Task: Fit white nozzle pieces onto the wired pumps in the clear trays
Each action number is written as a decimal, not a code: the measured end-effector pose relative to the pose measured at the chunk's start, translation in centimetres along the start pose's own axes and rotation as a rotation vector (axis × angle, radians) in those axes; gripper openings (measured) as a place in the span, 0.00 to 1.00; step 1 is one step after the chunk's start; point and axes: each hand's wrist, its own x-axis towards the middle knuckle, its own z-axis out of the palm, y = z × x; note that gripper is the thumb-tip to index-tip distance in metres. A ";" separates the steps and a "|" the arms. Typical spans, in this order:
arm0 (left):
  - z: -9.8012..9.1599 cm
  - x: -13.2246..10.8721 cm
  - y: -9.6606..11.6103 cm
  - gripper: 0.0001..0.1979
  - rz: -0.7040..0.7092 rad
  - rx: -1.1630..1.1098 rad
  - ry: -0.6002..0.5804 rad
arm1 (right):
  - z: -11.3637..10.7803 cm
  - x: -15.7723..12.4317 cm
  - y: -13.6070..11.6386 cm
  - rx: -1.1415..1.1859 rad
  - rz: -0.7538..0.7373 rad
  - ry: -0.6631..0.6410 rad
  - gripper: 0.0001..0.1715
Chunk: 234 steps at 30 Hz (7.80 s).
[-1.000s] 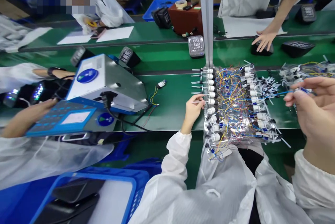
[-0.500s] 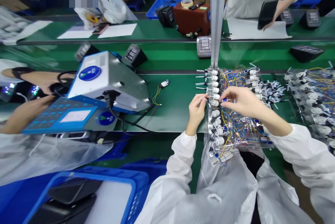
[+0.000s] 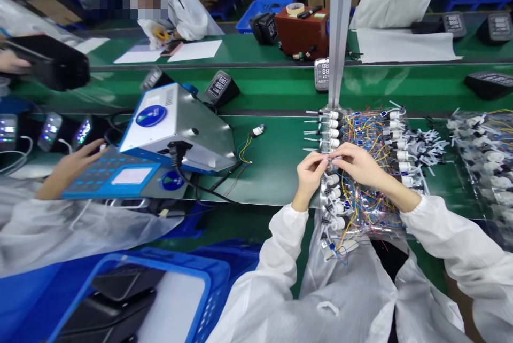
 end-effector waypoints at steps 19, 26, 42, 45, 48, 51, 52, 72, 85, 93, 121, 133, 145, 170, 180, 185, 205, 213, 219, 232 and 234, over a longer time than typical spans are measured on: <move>-0.4 -0.3 -1.2 0.12 -0.029 0.039 -0.053 | 1.8 -0.6 2.7 0.290 0.189 0.041 0.13; -0.4 -0.7 -1.1 0.07 0.077 0.091 -0.158 | 1.7 -0.6 2.3 0.147 0.189 -0.058 0.23; -0.3 -0.7 -1.4 0.14 -0.112 0.093 0.039 | 1.5 -0.8 2.1 0.720 0.278 0.075 0.16; -0.2 -0.6 -1.2 0.14 -0.099 0.095 0.037 | 1.7 -0.8 2.0 0.735 0.305 0.082 0.19; -0.1 -0.7 -1.1 0.12 -0.089 0.099 0.035 | 1.8 -0.8 2.0 0.746 0.312 0.079 0.20; -0.2 -0.7 -1.2 0.11 -0.079 0.099 0.026 | 2.0 -0.7 2.3 0.739 0.307 0.083 0.21; -0.2 -0.7 -1.2 0.11 -0.077 0.099 0.021 | 2.1 -0.7 2.4 0.733 0.305 0.087 0.21; 0.2 -0.7 -1.4 0.09 -0.041 0.124 -0.011 | 2.6 -0.7 3.0 0.565 0.243 0.142 0.18; 0.2 -0.8 -0.9 0.11 -0.035 0.139 -0.007 | 2.1 -0.8 2.5 0.617 0.258 0.126 0.20; 0.0 -0.8 -1.1 0.10 0.002 0.166 -0.033 | 1.9 -0.8 2.5 0.584 0.257 0.105 0.21; 0.1 -0.5 -0.8 0.10 0.004 0.196 -0.090 | 1.8 -0.9 2.5 0.557 0.251 0.079 0.21; -3.0 1.1 -2.4 0.19 -0.328 0.045 0.219 | -1.0 -0.6 1.3 -0.417 -0.024 0.005 0.06; 0.2 4.3 3.8 0.15 -0.065 0.094 -0.079 | -1.3 -1.8 -0.4 -0.340 -0.147 0.214 0.34; -3.0 10.4 19.0 0.19 0.293 -0.383 0.452 | -4.9 0.1 4.3 -0.194 0.044 0.297 0.08; -4.8 11.2 17.4 0.19 0.330 -0.412 0.520 | -10.4 -1.5 -1.1 0.438 0.079 0.689 0.12; -3.2 8.5 8.3 0.19 0.055 -0.202 0.309 | -16.9 -4.8 -3.2 0.980 0.073 0.815 0.14; -1.5 3.6 -2.0 0.18 -0.073 0.143 -0.034 | -12.1 -1.4 -8.4 0.352 -0.066 0.631 0.17; 0.4 3.7 -2.5 0.18 -0.124 -0.088 0.082 | -3.4 2.1 -3.0 0.540 0.208 0.201 0.24; 0.2 2.9 -1.9 0.15 -0.091 0.078 -0.041 | 0.4 1.7 1.7 0.656 0.329 0.117 0.24; 0.6 2.6 -1.9 0.14 -0.006 0.120 -0.157 | 1.0 1.4 3.5 0.583 0.209 0.177 0.15; 0.6 2.7 -1.9 0.14 -0.013 0.115 -0.139 | 1.1 1.3 3.6 0.596 0.201 0.180 0.14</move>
